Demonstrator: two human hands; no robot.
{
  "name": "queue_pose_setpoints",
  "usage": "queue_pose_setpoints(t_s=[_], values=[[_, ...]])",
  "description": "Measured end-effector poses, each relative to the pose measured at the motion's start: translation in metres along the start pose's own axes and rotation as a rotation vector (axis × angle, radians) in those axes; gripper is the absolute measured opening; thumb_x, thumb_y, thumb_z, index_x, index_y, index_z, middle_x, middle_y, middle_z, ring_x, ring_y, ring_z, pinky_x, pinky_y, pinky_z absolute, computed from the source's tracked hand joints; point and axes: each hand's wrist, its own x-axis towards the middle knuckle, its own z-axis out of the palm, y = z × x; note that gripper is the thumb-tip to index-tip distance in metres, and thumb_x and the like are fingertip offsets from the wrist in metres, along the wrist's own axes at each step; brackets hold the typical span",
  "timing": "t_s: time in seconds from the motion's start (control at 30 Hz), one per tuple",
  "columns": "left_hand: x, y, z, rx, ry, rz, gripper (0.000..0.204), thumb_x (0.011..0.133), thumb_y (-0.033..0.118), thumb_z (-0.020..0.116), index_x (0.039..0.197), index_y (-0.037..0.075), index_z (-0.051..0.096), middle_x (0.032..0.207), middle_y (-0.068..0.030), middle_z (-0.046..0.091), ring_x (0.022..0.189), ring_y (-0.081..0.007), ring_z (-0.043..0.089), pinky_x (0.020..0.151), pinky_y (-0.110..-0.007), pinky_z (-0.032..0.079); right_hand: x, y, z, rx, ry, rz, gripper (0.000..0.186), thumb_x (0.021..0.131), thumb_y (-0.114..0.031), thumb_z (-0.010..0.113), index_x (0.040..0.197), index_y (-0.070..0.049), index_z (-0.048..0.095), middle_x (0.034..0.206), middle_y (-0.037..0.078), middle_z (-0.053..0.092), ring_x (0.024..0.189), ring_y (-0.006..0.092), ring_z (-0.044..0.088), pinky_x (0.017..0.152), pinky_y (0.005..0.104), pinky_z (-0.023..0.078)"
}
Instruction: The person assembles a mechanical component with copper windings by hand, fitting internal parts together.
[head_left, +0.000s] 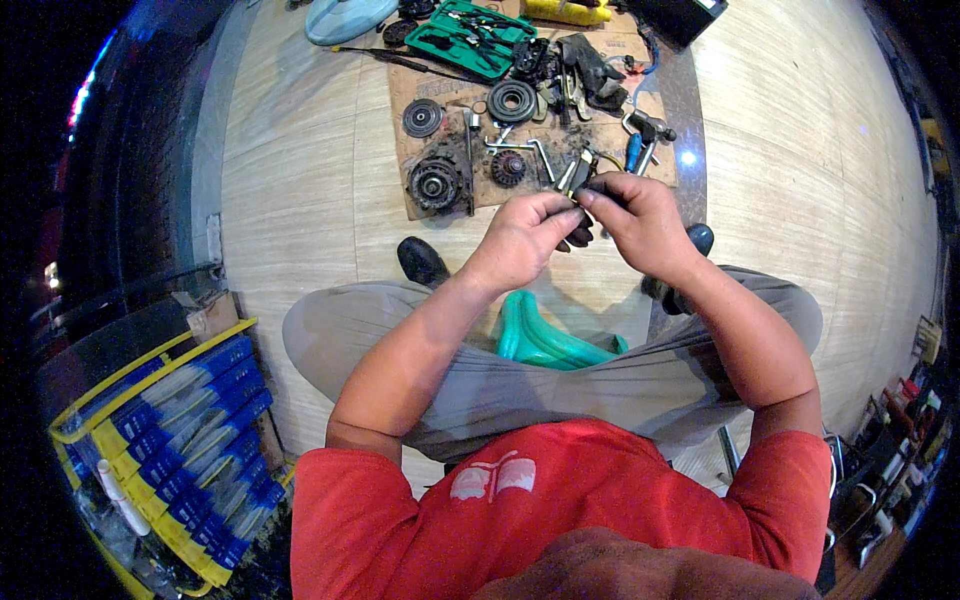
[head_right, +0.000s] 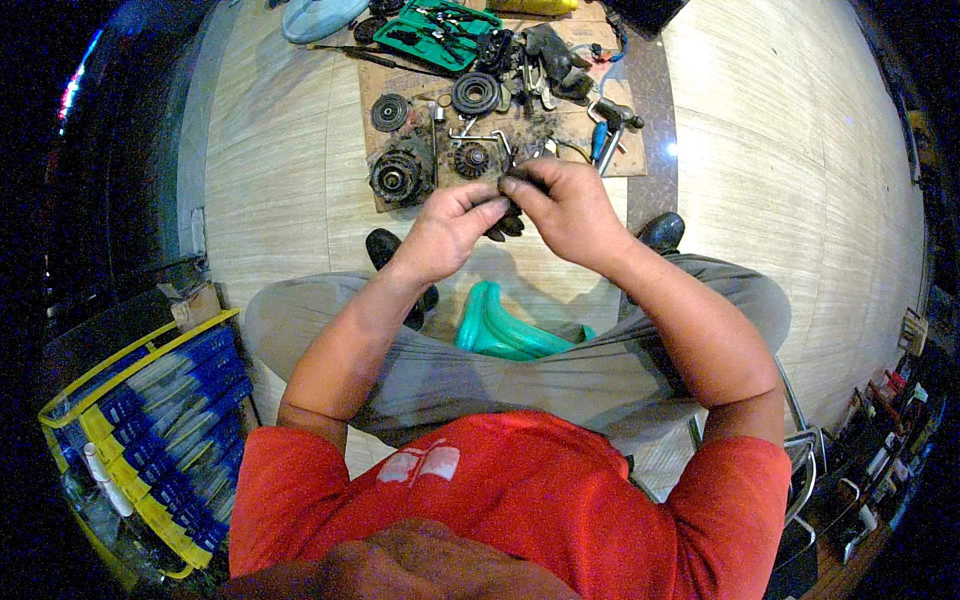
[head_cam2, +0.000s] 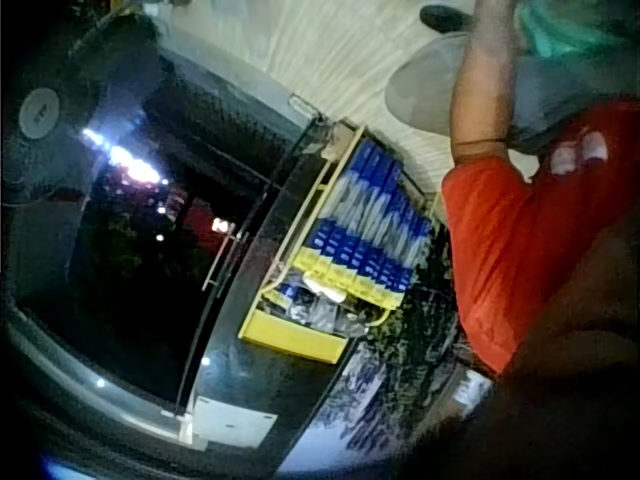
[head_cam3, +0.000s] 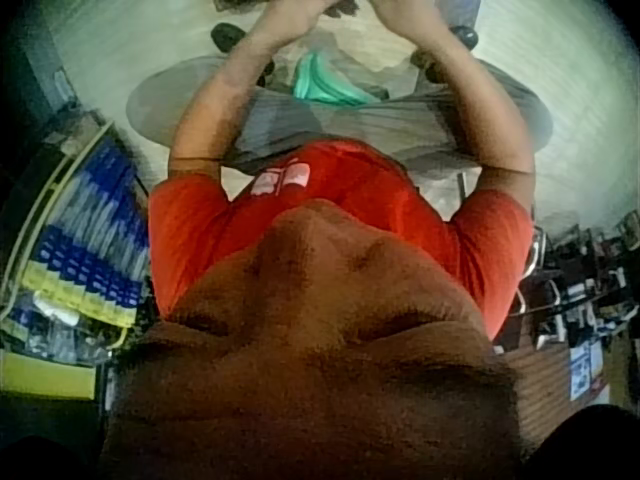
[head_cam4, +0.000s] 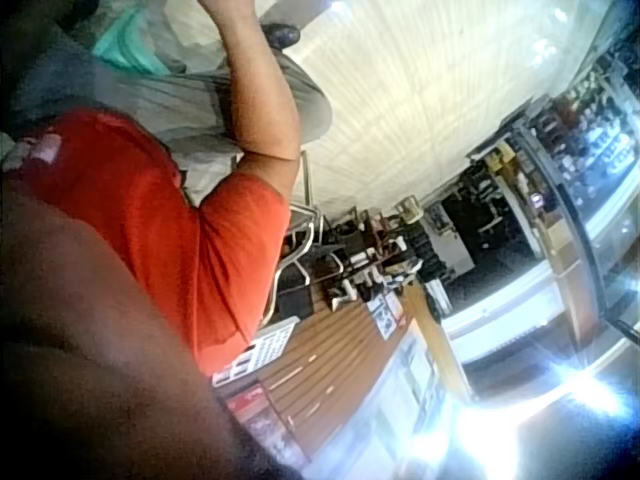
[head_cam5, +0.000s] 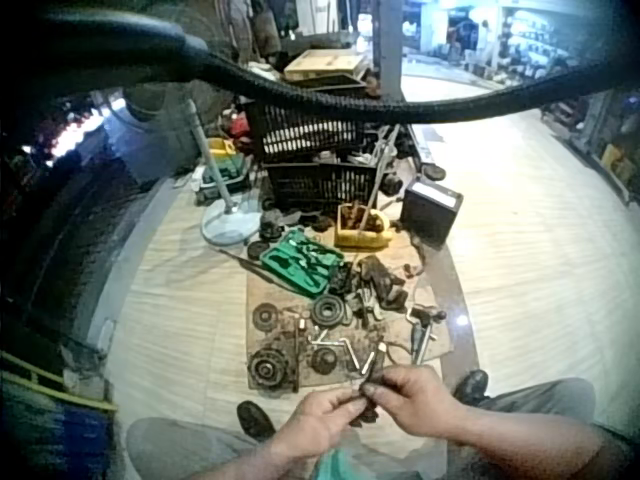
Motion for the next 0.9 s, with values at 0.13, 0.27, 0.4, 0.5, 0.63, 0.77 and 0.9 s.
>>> queue_pose_setpoints(t_s=[0.13,0.27,0.4,0.5,0.63,0.77,0.9], values=[[-0.001,-0.001,0.000,0.148,0.048,0.006,0.019,0.090,0.013,0.060,0.101,-0.002,0.066,0.085,-0.0030,0.068,0.078,-0.0087,0.061,0.072,-0.025,0.050,0.000,0.001,0.003,-0.053,0.015,-0.025,0.019,0.087,-0.015,0.062,0.080,0.003,0.064,0.068,0.019,0.060,0.061,0.0300,0.059,0.057,0.0381,0.045],[0.000,0.001,0.000,0.356,0.138,-0.033,0.017,0.086,0.012,0.064,0.097,-0.001,0.068,0.084,-0.0048,0.069,0.077,-0.0086,0.061,0.072,-0.025,0.050,-0.002,0.004,0.006,-0.143,0.036,-0.108,0.018,0.086,-0.014,0.061,0.081,0.003,0.064,0.072,0.021,0.061,0.067,0.0361,0.060,0.060,0.0413,0.046],[-0.002,0.007,0.004,0.417,0.189,-0.105,0.015,0.083,0.012,0.068,0.093,0.000,0.070,0.083,-0.0068,0.070,0.077,-0.0089,0.062,0.072,-0.026,0.050,0.000,0.003,0.005,-0.177,0.006,-0.142,0.017,0.086,-0.014,0.061,0.082,0.002,0.064,0.074,0.022,0.061,0.070,0.0388,0.061,0.062,0.0431,0.047],[-0.002,0.009,0.000,0.469,0.139,-0.021,0.024,0.082,0.012,0.069,0.102,-0.001,0.067,0.089,-0.0078,0.069,0.082,-0.0105,0.062,0.076,-0.027,0.050,0.002,0.000,0.000,-0.204,-0.044,-0.135,0.017,0.086,-0.014,0.061,0.083,0.002,0.063,0.074,0.022,0.061,0.070,0.0384,0.061,0.062,0.0429,0.047],[-0.004,0.014,-0.008,0.247,0.015,-0.007,0.034,0.085,0.010,0.065,0.116,-0.002,0.060,0.103,-0.0069,0.067,0.095,-0.0117,0.060,0.084,-0.027,0.049,0.006,0.002,-0.006,-0.107,-0.145,0.023,0.018,0.087,-0.015,0.061,0.087,0.002,0.063,0.074,0.021,0.061,0.067,0.0344,0.061,0.062,0.0413,0.047],[0.001,0.016,-0.016,-0.112,-0.069,-0.001,0.034,0.089,0.006,0.059,0.122,-0.002,0.057,0.110,-0.0052,0.064,0.101,-0.0116,0.058,0.087,-0.027,0.048,0.004,0.000,-0.006,-0.041,-0.306,0.040,0.020,0.089,-0.017,0.061,0.091,0.002,0.064,0.068,0.017,0.059,0.061,0.0184,0.054,0.059,0.0364,0.045],[0.003,0.007,-0.019,-0.255,-0.086,0.006,0.026,0.091,0.006,0.059,0.116,0.000,0.062,0.106,-0.0057,0.066,0.095,-0.0121,0.061,0.085,-0.026,0.049,0.003,0.005,0.001,0.038,-0.383,0.106,0.020,0.088,-0.018,0.063,0.091,0.002,0.065,0.062,0.008,0.054,0.061,0.0119,0.048,0.057,0.0318,0.043]])
